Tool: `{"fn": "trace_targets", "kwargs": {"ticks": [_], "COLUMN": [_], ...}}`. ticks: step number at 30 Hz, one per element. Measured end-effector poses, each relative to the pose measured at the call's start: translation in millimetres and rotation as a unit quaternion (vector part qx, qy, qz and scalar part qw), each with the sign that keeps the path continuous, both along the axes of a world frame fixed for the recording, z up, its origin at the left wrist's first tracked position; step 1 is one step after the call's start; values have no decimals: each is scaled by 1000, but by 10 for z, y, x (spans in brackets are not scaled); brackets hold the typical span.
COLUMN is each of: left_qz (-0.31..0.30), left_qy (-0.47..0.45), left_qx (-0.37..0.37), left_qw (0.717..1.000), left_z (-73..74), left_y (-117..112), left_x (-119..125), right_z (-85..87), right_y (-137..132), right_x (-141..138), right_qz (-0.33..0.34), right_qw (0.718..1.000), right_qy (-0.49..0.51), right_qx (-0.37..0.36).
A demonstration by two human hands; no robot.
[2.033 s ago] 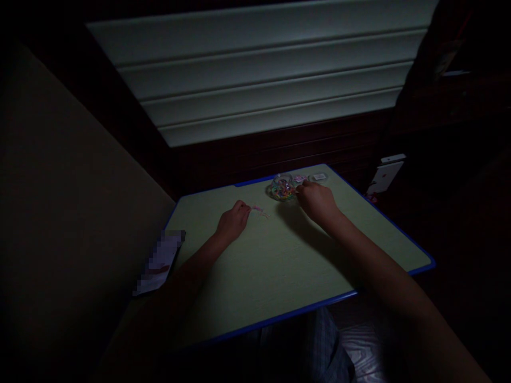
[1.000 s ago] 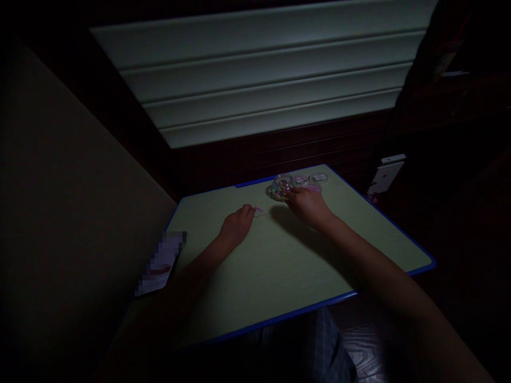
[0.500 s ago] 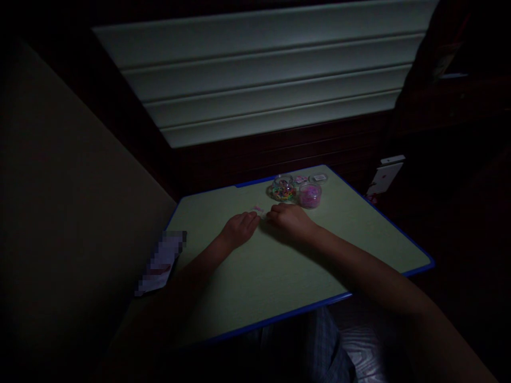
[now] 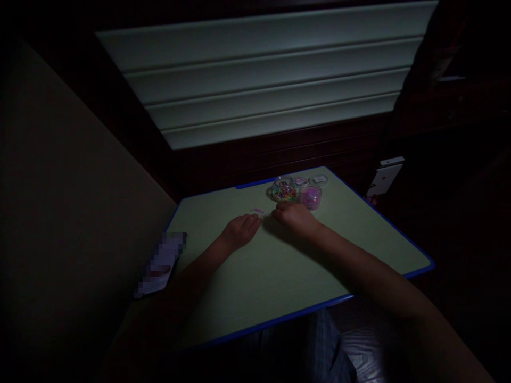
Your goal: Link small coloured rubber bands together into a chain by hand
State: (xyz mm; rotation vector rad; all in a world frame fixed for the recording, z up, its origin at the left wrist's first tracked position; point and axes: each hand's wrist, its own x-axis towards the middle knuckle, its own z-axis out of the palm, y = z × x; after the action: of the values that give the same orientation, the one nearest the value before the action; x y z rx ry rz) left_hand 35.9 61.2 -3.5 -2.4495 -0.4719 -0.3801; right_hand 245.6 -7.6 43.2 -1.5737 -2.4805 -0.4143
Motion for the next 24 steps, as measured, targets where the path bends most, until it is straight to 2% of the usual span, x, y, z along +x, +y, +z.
{"fn": "trace_targets", "kwargs": {"ticks": [3,7,10,18,21,24], "left_qz": [-2,-12,-11,47,113,202], "left_qy": [-7,-23,-18,-13,-30,-82], "left_qx": [29,63,59,1,-57,-129], "left_qw": [1000,998,998,999,992,967], "left_z": [-2,-14,-21,-9,2,19], "left_y": [10,20,25,29,47,90], "left_x": [0,-5,-10,-7,-2,-6], "right_z": [107,213,220,195,199,199], "right_y": [9,5,8,19,20,17], "right_x": [151,397,511,540,528,484], "right_qz": [-77,-210,-260,-290,-280,-260], "right_qw": [996,973,961,952,955,961], "right_qy": [-32,-36,-42,-48,-46,-40], "right_qx": [35,86,90,83,90,89]}}
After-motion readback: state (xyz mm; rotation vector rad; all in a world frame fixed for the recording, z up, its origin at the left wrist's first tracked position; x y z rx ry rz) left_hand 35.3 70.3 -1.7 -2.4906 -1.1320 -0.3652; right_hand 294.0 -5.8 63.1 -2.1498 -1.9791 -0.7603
